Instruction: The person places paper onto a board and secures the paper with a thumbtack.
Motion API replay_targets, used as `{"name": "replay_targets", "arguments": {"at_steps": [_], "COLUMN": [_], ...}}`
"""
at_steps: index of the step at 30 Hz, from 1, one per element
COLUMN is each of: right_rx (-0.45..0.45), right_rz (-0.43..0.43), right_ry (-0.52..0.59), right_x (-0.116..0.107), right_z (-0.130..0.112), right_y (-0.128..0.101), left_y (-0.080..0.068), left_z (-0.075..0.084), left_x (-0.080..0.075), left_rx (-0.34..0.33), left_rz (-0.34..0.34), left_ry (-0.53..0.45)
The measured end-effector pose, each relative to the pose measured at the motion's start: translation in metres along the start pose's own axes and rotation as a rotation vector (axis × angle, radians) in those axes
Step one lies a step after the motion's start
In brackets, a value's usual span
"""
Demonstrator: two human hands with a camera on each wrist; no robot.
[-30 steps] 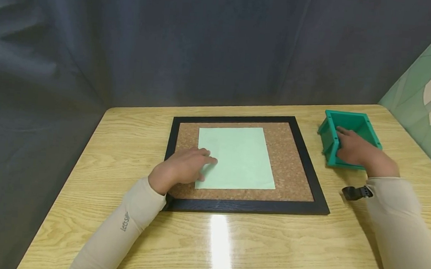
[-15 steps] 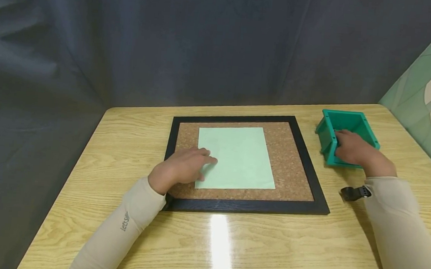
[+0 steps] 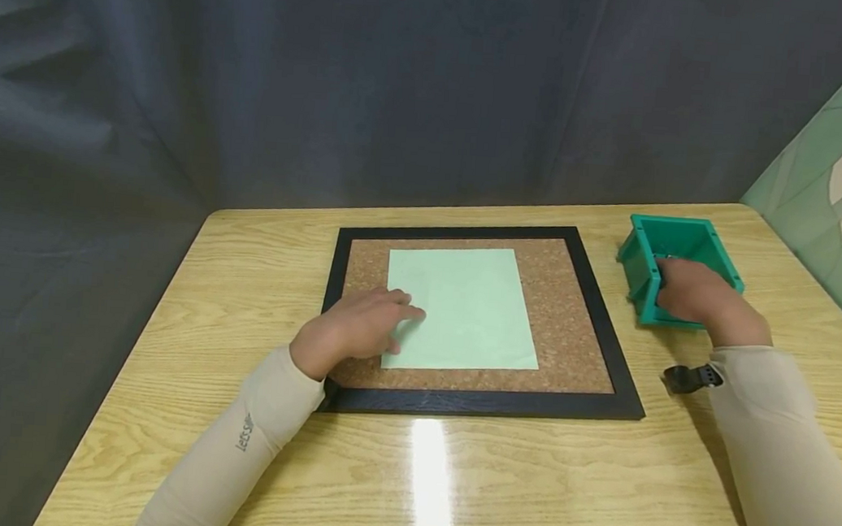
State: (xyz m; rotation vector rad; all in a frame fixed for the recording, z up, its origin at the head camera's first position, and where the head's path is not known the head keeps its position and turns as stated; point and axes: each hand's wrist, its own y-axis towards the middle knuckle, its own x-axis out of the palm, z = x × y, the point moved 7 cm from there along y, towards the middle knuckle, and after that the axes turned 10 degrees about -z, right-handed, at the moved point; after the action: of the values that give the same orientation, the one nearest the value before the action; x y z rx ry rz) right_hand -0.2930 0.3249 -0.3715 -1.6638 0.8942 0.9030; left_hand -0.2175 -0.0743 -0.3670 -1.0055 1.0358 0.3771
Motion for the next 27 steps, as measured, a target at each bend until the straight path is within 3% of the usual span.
{"name": "replay_targets", "arguments": {"at_steps": [9, 27], "right_rx": [0.071, 0.077], "right_rz": [-0.078, -0.092], "right_ry": [0.003, -0.010], "right_x": [0.0046, 0.0040], "right_z": [0.0049, 0.0033], "right_y": [-0.0050, -0.0064], "left_y": [-0.0005, -0.0001], "left_z": [0.0005, 0.0003], "left_x": [-0.0002, -0.0004], "left_rx": [0.005, 0.010], "left_rz": [-0.004, 0.001], "left_ry": [-0.012, -0.009]}}
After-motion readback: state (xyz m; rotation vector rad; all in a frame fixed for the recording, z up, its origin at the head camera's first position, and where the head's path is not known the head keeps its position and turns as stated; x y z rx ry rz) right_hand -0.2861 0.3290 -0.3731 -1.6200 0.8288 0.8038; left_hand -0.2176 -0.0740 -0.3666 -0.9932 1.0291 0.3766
